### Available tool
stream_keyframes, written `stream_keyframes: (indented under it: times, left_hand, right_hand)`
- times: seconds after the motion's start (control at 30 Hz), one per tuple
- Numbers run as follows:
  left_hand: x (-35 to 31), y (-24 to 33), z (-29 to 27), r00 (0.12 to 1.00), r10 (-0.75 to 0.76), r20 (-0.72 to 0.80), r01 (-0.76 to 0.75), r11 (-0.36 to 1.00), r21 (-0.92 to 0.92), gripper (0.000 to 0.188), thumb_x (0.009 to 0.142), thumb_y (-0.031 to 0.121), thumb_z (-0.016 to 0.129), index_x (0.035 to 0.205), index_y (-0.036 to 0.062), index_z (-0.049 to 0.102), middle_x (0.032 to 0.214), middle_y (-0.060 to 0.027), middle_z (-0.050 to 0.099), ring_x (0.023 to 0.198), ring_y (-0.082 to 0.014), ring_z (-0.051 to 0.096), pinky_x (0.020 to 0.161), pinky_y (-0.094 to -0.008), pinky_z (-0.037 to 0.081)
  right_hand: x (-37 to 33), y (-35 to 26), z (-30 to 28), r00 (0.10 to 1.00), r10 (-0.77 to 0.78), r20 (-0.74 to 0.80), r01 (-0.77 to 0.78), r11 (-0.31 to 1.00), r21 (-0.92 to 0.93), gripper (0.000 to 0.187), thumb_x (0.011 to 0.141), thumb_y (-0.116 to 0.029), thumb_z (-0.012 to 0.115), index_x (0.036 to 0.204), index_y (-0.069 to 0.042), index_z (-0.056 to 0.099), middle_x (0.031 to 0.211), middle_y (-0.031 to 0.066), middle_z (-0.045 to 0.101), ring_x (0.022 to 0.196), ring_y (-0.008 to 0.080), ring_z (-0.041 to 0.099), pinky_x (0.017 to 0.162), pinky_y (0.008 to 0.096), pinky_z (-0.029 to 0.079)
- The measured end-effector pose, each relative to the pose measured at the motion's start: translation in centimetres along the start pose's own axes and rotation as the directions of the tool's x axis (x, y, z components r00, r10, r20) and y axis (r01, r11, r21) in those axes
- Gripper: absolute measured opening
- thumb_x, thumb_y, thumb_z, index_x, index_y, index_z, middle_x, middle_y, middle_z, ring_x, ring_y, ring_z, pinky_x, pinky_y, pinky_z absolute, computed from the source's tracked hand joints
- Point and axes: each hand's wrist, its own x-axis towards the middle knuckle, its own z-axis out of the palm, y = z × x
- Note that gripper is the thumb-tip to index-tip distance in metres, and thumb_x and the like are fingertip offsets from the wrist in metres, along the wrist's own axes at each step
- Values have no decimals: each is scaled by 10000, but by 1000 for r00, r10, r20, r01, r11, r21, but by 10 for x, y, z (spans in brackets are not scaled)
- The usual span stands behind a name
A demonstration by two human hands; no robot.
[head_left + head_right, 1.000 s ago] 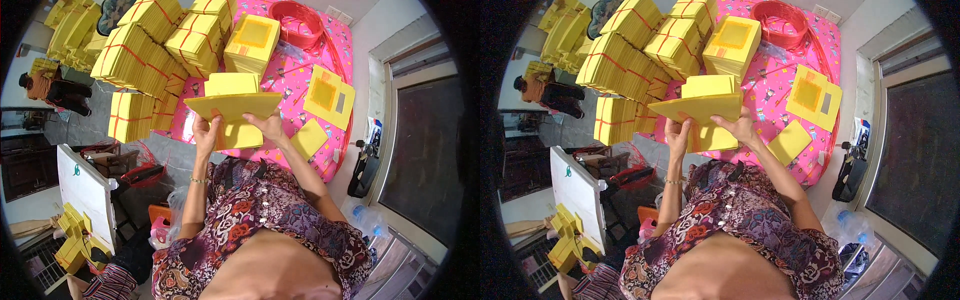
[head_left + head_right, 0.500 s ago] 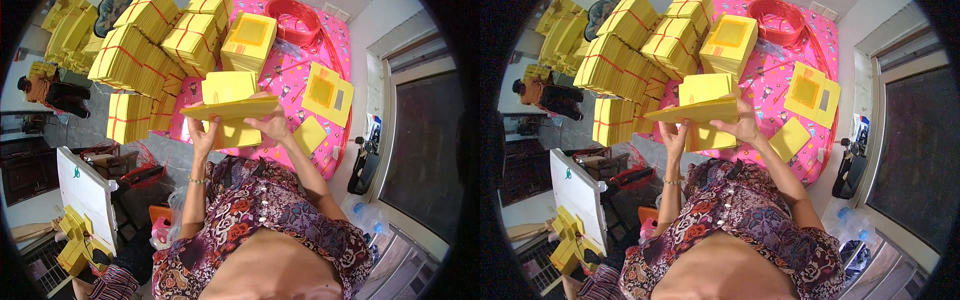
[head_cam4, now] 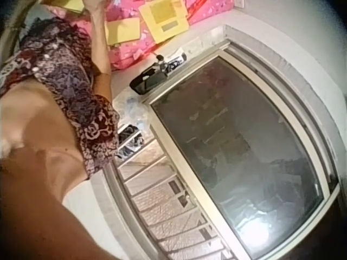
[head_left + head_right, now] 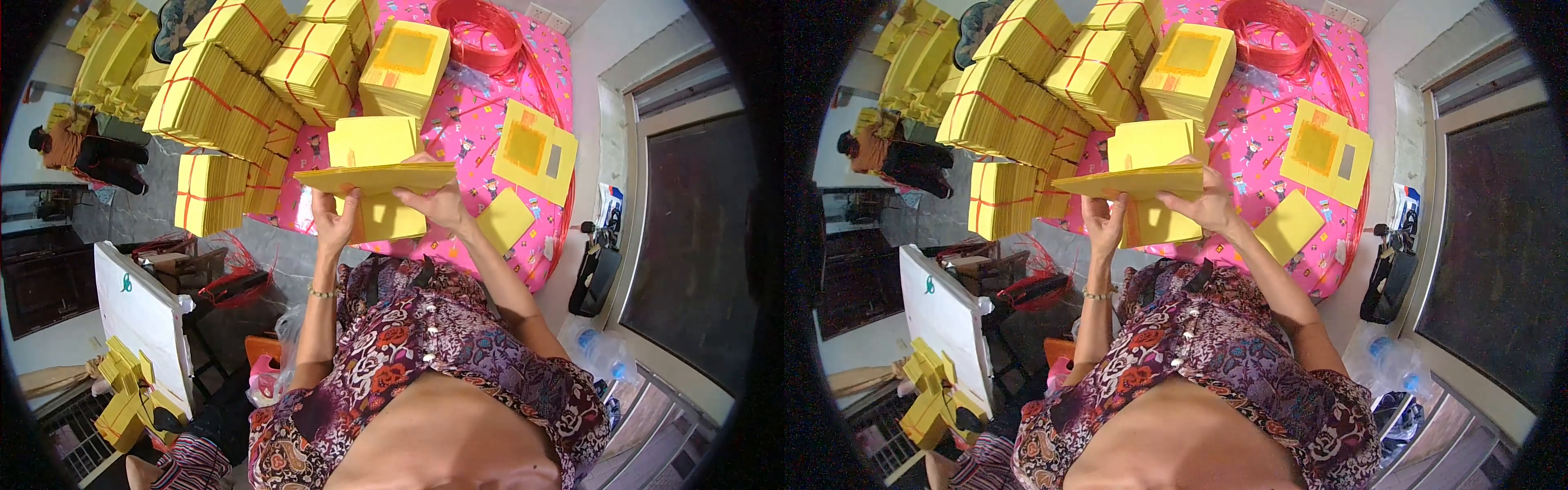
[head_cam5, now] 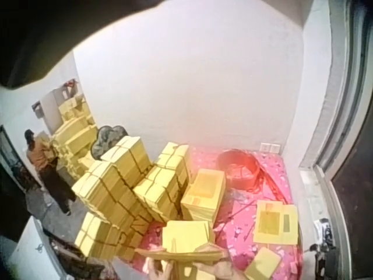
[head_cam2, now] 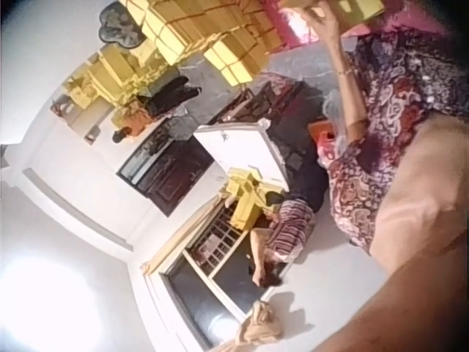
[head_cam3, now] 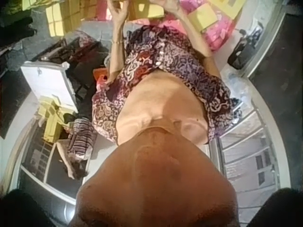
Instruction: Sorting, stacking, and bundling joss paper with rubber bands.
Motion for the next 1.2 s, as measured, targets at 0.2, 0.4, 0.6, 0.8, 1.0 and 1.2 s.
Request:
stream_keyframes:
  times: [0.2,0.4,0.6,0.8,1.0,1.2]
  left_hand:
    - [3,-3,-1,1000,-5,10,5,1000,2,289,856,0,616,1119,19,496,1004,-51,574,936,-135,556,812,-279,460]
    - [14,11,-6,985,-165,54,165,986,16,333,839,67,687,1130,1,538,1004,-43,626,905,-130,597,791,-280,489]
    - [40,43,-15,760,-565,321,591,807,21,436,833,138,706,1194,-24,524,1106,-98,627,949,-154,615,834,-301,503]
    - [38,40,-9,648,-667,368,750,643,-155,460,867,153,660,1245,-40,484,1176,-135,591,1001,-190,613,853,-330,513]
    - [35,33,-14,569,-731,377,819,459,-345,482,879,139,633,1278,-48,439,1163,-154,590,1013,-234,624,834,-344,542]
    - [28,25,-19,481,-749,456,851,272,-450,475,891,139,614,1274,-68,423,1179,-174,580,994,-245,636,833,-345,555]
  right_hand:
    - [0,8,3,994,106,-10,-106,994,26,270,750,-96,747,993,-23,654,957,63,662,880,151,628,770,295,499]
    - [9,-5,-4,980,201,-11,-201,979,30,291,797,-111,724,1063,-25,643,1014,56,677,914,138,630,790,294,510]
    - [21,-13,-18,899,417,135,-438,871,225,400,791,-124,738,1140,1,588,1038,64,657,927,146,623,812,305,509]
    - [13,-18,-19,844,500,195,-537,784,313,421,798,-132,732,1155,21,570,1057,76,644,947,151,611,828,306,501]
    - [4,-17,-37,886,408,221,-464,772,435,505,903,-145,576,1352,-22,381,1286,101,494,1184,173,481,970,306,409]
    - [-9,-18,-54,973,125,192,-92,981,-172,605,792,57,534,1347,-150,413,1352,131,355,1291,259,366,1036,332,338]
